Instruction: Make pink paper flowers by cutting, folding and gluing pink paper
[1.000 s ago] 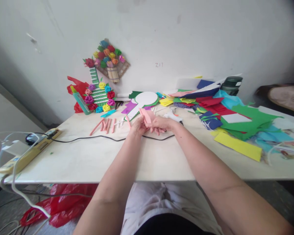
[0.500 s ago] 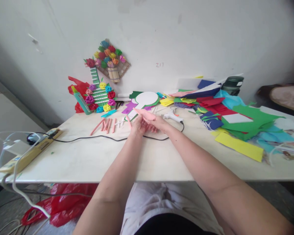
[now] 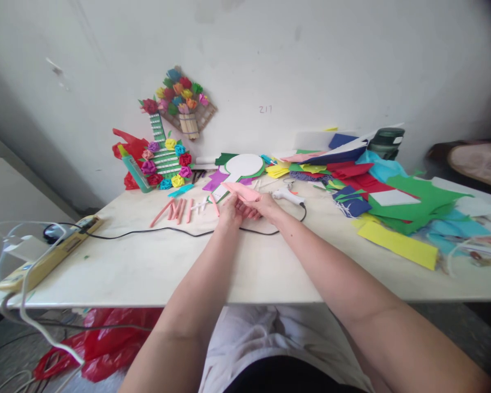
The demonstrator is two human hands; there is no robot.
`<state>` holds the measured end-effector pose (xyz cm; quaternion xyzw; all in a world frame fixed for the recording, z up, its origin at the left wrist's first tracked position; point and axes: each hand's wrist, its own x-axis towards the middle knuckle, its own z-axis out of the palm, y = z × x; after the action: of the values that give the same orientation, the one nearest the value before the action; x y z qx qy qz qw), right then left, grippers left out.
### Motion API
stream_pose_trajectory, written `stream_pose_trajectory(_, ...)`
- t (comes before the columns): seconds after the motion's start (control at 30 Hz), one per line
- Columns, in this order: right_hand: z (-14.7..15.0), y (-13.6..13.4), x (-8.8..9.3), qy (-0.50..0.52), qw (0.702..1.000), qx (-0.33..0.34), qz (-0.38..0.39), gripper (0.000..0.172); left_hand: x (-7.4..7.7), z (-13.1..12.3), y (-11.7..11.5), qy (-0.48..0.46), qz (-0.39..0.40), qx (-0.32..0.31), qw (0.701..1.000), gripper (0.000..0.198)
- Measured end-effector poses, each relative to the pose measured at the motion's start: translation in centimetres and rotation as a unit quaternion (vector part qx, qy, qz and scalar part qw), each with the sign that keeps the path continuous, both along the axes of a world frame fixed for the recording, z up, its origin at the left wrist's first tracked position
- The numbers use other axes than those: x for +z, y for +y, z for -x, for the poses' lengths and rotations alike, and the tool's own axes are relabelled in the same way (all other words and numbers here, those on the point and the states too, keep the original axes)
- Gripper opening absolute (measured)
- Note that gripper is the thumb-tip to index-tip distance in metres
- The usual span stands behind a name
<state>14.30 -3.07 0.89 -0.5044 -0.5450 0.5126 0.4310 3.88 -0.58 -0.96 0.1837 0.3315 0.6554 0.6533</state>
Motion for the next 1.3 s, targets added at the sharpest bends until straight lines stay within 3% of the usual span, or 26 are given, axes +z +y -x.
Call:
stream_pose_trajectory(0.17, -0.5, 0.1, 0.0, 0.018, 1.0, -0.007, 0.0, 0.019, -0.1, 0.5, -0.2, 0.036, -0.072, -0.001, 0.997, 0.004)
stream_pose_trajectory(0.33, -0.9, 0.5, -0.1, 0.028, 0.999, -0.015, 0.003, 0.018, 0.3, 1.1, -0.5, 0.092, -0.147, -0.04, 0.984, 0.007)
stream_pose_trajectory(0.67, -0.8, 0.3, 0.1, 0.038, 0.999, -0.02, 0.003, 0.015, 0.2, 1.8, 0.0, 0.126, -0.158, -0.047, 0.978, 0.009)
stream_pose_trajectory(1.07, -0.2, -0.2, 0.5, -0.048, 0.998, -0.036, -0.03, 0.013, 0.3, 1.3, -0.1, 0.056, -0.085, -0.007, 0.995, 0.01)
stream_pose_trajectory(1.17, -0.7, -0.5, 0.9, -0.091, 0.995, -0.009, -0.032, 0.018, 0.2, 1.5, 0.1, 0.049, -0.094, -0.013, 0.994, 0.008)
stream_pose_trajectory(1.3, -2.2, -0.5, 1.7, -0.162, 0.982, 0.1, 0.0, 0.037, -0.1, 2.0, 0.5, 0.034, -0.099, -0.014, 0.994, 0.008)
